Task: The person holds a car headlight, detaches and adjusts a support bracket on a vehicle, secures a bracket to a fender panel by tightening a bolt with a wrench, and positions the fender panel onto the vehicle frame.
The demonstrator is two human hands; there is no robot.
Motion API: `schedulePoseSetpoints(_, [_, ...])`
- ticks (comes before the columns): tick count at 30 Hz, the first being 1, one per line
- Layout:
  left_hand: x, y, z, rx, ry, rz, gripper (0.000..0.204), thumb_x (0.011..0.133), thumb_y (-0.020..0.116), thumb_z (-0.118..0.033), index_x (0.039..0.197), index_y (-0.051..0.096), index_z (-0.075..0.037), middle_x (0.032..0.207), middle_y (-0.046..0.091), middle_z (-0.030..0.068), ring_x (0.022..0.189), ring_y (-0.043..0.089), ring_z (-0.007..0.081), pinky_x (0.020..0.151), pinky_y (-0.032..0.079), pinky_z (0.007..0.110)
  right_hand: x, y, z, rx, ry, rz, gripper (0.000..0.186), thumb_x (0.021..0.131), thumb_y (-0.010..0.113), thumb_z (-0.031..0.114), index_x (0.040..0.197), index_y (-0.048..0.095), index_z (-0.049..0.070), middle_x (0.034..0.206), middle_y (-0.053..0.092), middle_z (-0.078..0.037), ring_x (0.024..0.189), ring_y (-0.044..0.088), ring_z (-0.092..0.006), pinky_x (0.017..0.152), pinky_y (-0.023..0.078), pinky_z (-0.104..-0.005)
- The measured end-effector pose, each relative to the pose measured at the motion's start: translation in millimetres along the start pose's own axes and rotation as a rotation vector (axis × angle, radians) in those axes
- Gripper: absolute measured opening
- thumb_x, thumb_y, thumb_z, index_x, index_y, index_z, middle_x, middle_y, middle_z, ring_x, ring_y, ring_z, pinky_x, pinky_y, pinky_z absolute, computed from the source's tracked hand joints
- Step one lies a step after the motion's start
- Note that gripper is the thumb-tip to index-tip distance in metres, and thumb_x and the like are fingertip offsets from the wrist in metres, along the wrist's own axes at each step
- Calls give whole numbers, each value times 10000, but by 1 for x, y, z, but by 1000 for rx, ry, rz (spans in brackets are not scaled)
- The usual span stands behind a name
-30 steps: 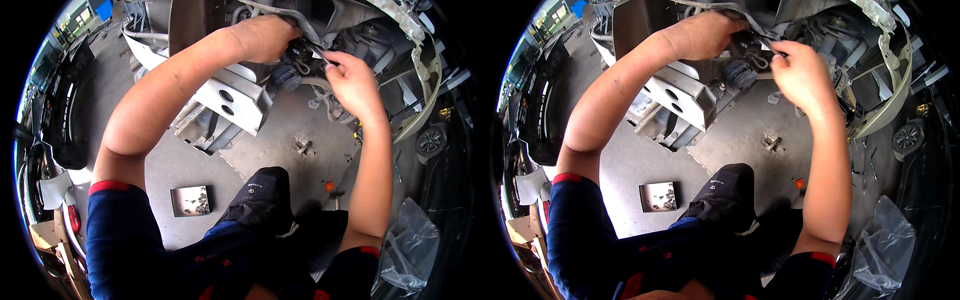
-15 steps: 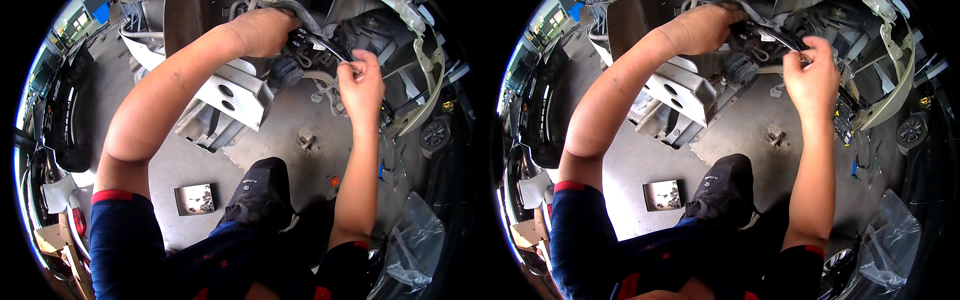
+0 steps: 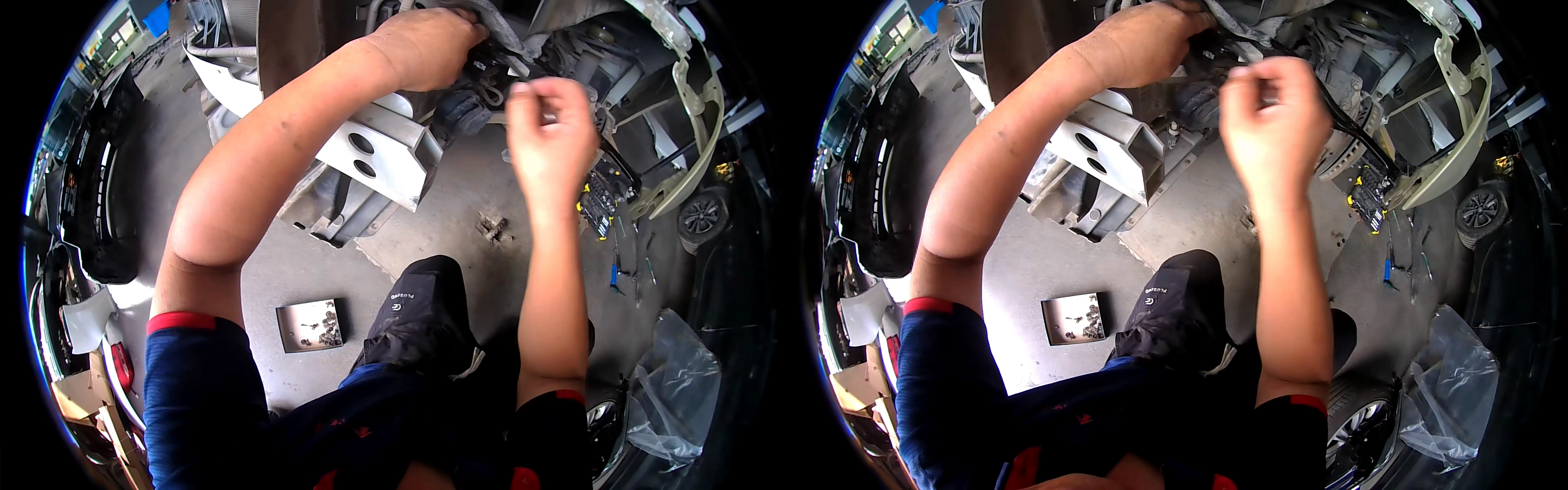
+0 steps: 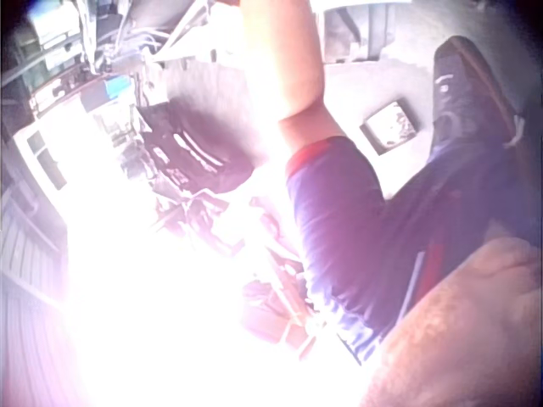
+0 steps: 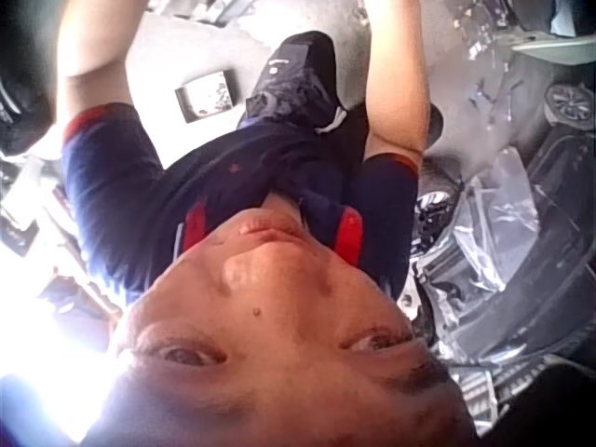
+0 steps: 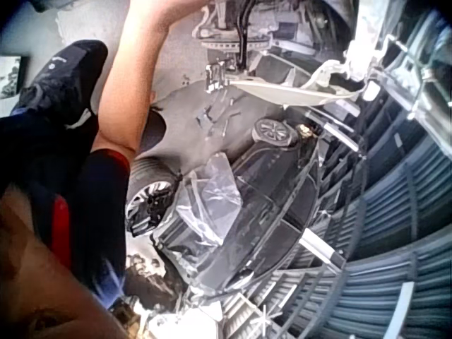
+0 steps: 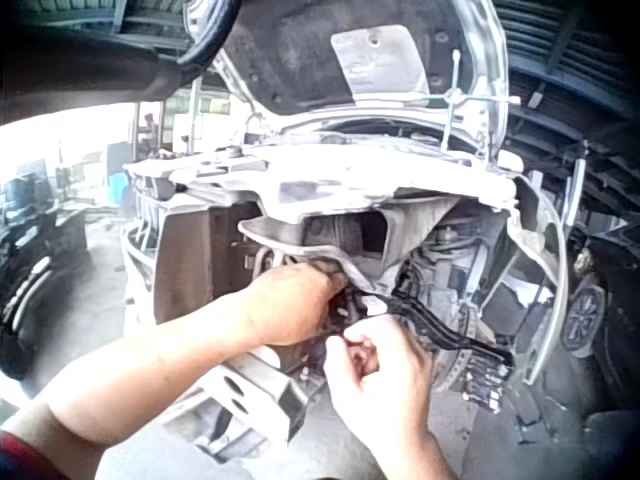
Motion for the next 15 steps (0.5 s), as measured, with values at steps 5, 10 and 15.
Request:
schedulePoseSetpoints(5, [-12,-20,-9,-24,54,-67,316,867,605,-137,1142,678,1,1078,713,227,996,704,408,862,565,495,-9,11,32,96,-138,98,185,818,811,142,949,693,86,744,681,-20,583,612,-97,554,495,-249])
schedulePoseSetpoints(10, [-6,-8,-4,-17,-71,41,335,856,606,-113,1165,688,-12,1105,702,222,1005,702,400,870,564,481,7,-17,-27,328,227,-164,58,929,702,26,960,654,14,778,655,8,619,543,-38,533,447,-219])
schedulePoseSetpoints(15, [-7,-21,-10,-18,36,-40,384,855,613,-109,1225,680,-28,1138,699,216,1027,699,393,890,565,471,-14,22,41,21,-312,57,125,855,791,113,875,674,73,728,676,4,626,651,-80,565,493,-235])
Point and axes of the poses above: each hand's wrist, its own x-axis towards the middle knuckle, its own y-axis out of the palm, z = x × y, the point moved 3 cm from there along x, towards the middle knuckle
